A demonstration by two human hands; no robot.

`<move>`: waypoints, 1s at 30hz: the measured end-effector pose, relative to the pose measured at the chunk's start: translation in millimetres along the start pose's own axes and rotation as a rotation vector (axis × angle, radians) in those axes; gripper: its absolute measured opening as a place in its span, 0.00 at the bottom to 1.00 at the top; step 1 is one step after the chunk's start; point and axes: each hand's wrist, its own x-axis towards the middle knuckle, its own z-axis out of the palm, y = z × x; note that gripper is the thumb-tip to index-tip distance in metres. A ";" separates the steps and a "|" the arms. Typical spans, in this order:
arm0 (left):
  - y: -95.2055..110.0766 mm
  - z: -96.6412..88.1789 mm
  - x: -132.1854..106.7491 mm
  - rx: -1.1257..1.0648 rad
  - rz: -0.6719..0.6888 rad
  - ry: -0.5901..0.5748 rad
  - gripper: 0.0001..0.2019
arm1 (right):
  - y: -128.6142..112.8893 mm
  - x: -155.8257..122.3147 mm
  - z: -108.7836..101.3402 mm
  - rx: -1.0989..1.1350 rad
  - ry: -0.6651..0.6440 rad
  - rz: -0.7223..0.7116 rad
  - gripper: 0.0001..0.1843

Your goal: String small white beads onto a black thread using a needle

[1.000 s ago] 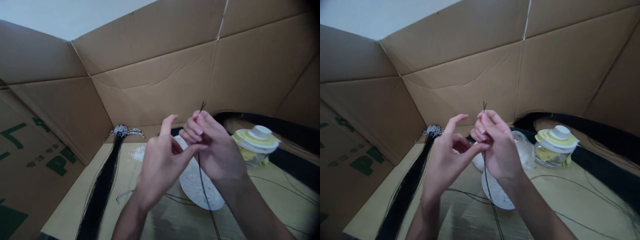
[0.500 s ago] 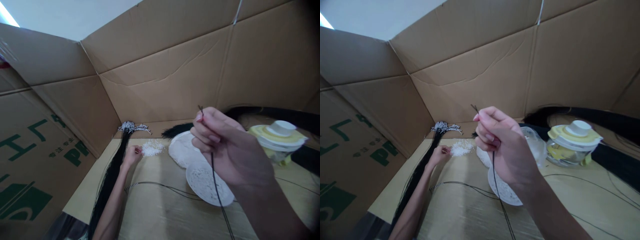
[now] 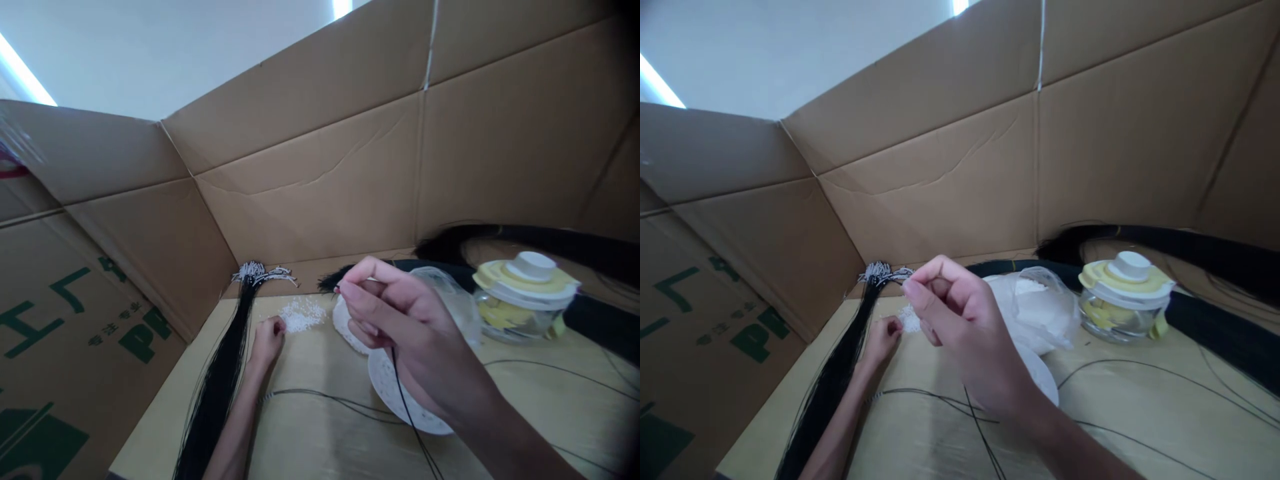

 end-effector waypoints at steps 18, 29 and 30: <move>208.5 -108.5 -64.2 -0.970 0.405 0.179 0.11 | -2.0 -10.6 4.9 -0.452 0.065 -0.156 0.09; 219.9 -90.5 -60.2 -1.304 0.302 0.122 0.04 | 11.3 -8.6 0.6 -0.889 0.147 -0.589 0.08; 219.4 -90.3 -59.7 -1.298 0.303 0.114 0.05 | 11.7 -8.6 0.2 -0.889 0.149 -0.588 0.08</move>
